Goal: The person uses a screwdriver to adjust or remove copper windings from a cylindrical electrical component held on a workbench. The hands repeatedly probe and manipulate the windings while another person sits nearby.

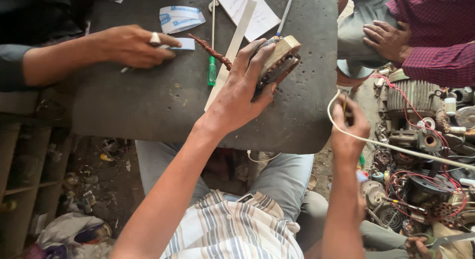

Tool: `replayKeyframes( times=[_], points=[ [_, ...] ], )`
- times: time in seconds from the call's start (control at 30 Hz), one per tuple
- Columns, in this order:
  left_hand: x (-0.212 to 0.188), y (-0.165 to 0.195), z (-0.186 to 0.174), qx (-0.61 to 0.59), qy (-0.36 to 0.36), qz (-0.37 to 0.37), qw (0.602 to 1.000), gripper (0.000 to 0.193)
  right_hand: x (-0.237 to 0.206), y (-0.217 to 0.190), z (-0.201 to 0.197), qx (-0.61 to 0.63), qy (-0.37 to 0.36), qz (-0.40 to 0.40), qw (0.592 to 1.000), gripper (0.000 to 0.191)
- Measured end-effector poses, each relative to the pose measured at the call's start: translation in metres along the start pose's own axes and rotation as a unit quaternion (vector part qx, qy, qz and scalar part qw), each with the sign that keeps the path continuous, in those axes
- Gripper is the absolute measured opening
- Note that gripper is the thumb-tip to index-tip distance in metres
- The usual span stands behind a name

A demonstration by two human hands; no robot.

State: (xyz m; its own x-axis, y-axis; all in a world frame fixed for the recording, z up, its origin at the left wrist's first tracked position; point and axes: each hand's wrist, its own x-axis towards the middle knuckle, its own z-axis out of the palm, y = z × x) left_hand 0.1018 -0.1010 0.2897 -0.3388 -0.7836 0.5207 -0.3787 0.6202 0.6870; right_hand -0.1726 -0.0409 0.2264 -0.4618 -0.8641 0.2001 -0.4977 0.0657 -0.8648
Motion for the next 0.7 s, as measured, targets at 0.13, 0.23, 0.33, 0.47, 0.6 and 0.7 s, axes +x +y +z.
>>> replayKeyframes(
  times=[0.13,0.23,0.33,0.47,0.6,0.7],
  points=[
    [-0.001,-0.002,-0.001,0.002,0.004,0.012,1.0,0.077,-0.046,-0.01,0.004,0.024,0.047,0.038,0.998,0.033],
    [-0.003,-0.002,-0.001,0.005,0.007,0.019,1.0,0.076,-0.075,-0.018,0.008,0.011,0.077,0.025,0.997,0.035],
    [-0.005,-0.003,0.0,0.015,0.01,0.024,1.0,0.075,-0.09,-0.021,0.009,0.16,0.076,0.095,0.98,0.032],
    [-0.007,-0.003,0.0,0.019,0.01,0.031,0.999,0.075,-0.093,-0.016,-0.001,0.111,0.071,0.071,0.989,0.026],
    [-0.009,-0.004,0.0,0.013,0.008,0.027,1.0,0.073,-0.095,-0.012,-0.02,0.116,0.071,0.074,0.988,0.02],
    [-0.009,-0.004,0.0,0.012,0.008,0.022,1.0,0.073,-0.102,-0.012,-0.03,0.103,0.089,0.132,0.982,0.02]
  ],
)
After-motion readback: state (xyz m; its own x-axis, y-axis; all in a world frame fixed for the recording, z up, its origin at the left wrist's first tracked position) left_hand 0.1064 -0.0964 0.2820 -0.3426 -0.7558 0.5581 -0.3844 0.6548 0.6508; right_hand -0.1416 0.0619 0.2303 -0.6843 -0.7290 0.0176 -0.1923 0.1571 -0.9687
